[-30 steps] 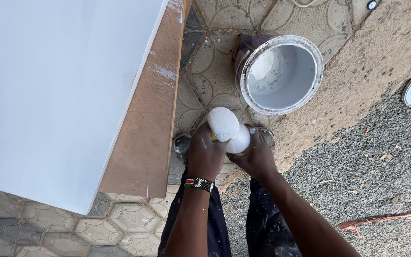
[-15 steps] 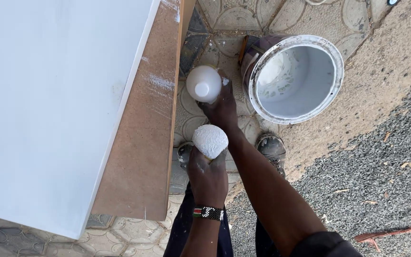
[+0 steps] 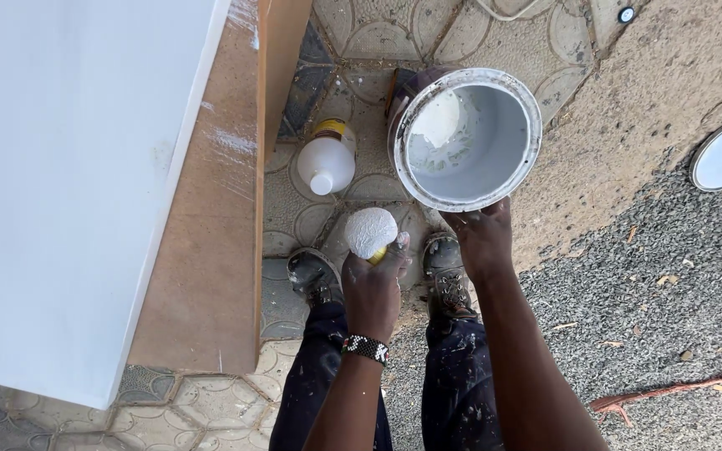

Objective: Painting furniture panels with white paint using a sponge applicator.

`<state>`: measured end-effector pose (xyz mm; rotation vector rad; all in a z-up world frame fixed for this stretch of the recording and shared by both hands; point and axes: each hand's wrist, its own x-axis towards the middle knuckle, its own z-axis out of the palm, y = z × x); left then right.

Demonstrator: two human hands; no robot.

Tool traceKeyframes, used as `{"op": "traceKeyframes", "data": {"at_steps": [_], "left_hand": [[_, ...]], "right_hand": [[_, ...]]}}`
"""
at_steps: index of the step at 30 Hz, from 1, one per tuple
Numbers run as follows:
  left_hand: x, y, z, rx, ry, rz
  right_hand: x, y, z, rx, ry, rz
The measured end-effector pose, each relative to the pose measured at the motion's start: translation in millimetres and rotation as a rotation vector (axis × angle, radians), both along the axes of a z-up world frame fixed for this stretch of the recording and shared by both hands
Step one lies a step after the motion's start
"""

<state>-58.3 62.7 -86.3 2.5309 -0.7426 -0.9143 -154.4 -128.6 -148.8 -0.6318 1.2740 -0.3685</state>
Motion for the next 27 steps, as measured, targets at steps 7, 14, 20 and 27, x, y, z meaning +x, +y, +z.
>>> {"op": "traceKeyframes", "data": {"at_steps": [7, 14, 20, 27], "left_hand": [[13, -18, 9, -0.046, 0.279, 0.408], [24, -20, 13, -0.044, -0.119, 0.352], [35, -39, 33, -0.266, 0.178, 0.665], [53, -62, 57, -0.861, 0.759, 1.015]], "right_hand": [[28, 37, 8, 0.198, 0.0, -0.043], [-1, 30, 80, 0.198, -0.115, -0.236], [-16, -11, 98, 0.078, -0.047, -0.138], [-54, -20, 134, 0.16, 0.076, 0.018]]}}
